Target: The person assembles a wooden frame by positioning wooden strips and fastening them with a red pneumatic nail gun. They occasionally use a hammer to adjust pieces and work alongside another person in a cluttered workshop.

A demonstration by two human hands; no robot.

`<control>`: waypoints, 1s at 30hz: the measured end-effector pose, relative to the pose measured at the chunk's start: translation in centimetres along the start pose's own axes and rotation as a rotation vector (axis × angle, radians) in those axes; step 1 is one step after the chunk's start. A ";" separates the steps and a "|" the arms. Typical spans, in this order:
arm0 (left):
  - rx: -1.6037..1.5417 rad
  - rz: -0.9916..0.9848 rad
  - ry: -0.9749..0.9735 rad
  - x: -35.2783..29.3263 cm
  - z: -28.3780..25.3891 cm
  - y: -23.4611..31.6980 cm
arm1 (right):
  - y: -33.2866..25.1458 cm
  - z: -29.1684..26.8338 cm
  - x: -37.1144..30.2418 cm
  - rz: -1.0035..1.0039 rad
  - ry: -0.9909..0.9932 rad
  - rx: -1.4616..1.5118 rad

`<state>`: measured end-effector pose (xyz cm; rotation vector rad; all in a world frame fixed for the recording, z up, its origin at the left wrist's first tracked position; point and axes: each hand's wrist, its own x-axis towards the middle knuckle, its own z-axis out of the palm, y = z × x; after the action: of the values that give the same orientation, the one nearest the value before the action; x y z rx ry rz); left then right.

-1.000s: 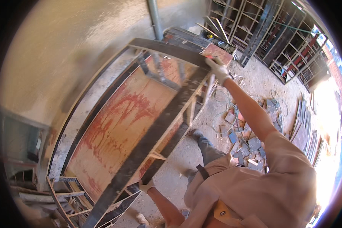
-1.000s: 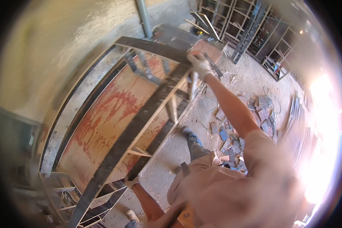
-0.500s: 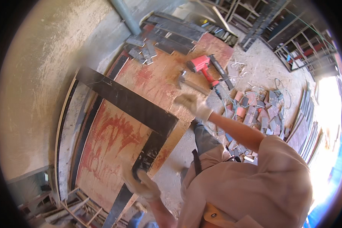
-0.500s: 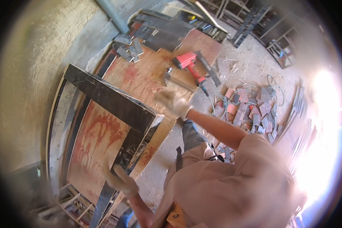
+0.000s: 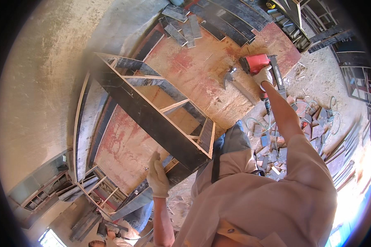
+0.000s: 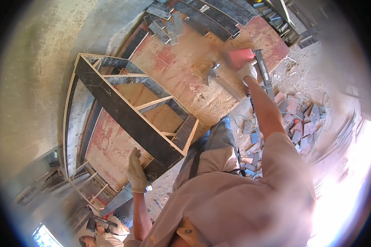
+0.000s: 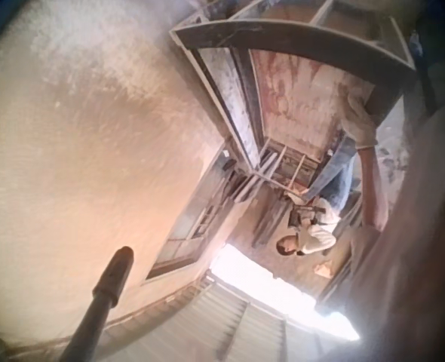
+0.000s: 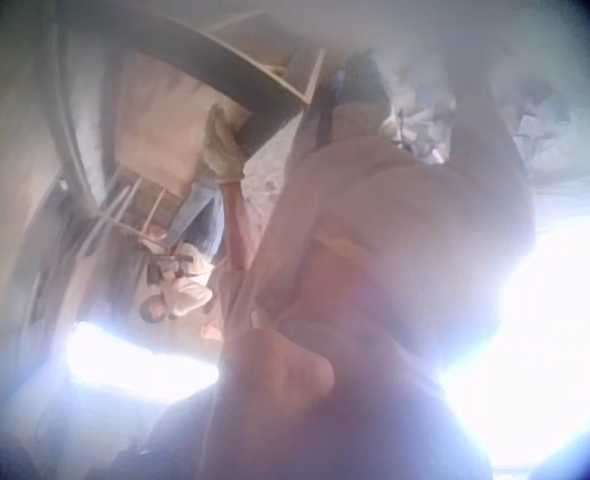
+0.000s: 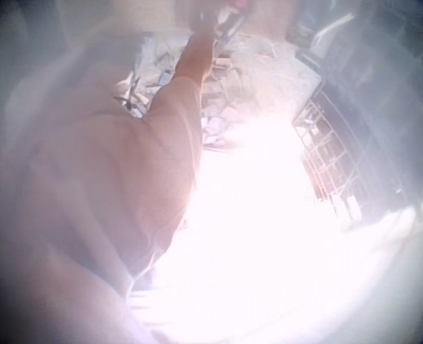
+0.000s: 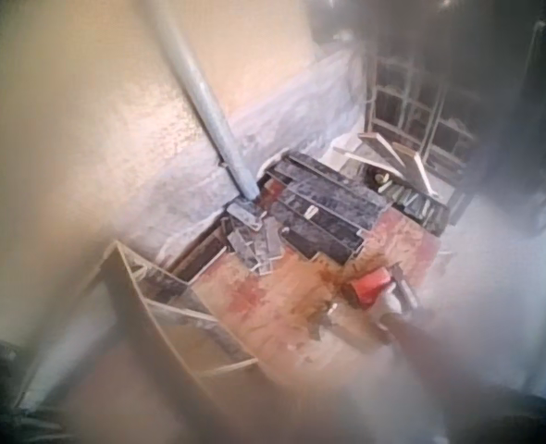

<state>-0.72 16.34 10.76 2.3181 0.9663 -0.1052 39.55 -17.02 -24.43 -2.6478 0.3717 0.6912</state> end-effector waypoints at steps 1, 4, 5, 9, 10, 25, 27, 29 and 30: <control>-0.153 0.023 -0.022 1.4 -0.2 0.4 | 1.3 0.4 1.2 0.000 0.105 0.067; -0.638 0.037 -0.080 8.7 1.3 0.7 | 1.9 -1.5 0.4 -0.027 0.081 0.388; -0.384 0.148 -0.122 11.1 1.8 -1.4 | 0.7 -3.3 -1.4 -0.049 0.004 0.509; 0.140 0.554 -0.122 19.5 5.0 -6.7 | -3.1 -13.7 -11.3 -0.026 -0.352 0.665; -0.175 0.463 -0.211 20.8 6.2 -7.1 | -4.1 -16.0 -14.6 -0.081 -0.384 0.712; -1.824 -0.038 -1.069 26.6 11.7 -6.1 | -17.0 -27.6 -38.3 -0.363 -0.762 0.309; -1.868 -0.019 -1.151 27.4 13.0 -4.9 | -14.5 -27.5 -37.5 -0.619 -0.856 0.347; -1.921 -0.003 -1.175 27.5 13.3 -4.8 | -17.1 -27.1 -39.1 -0.508 -0.891 0.452; -1.949 0.002 -1.182 27.4 13.5 -4.9 | -18.4 -27.1 -39.9 -0.451 -0.901 0.503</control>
<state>18.17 28.22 -10.70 0.2176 0.0751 -0.2930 23.37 -5.74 23.25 -1.6360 -0.2709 1.3044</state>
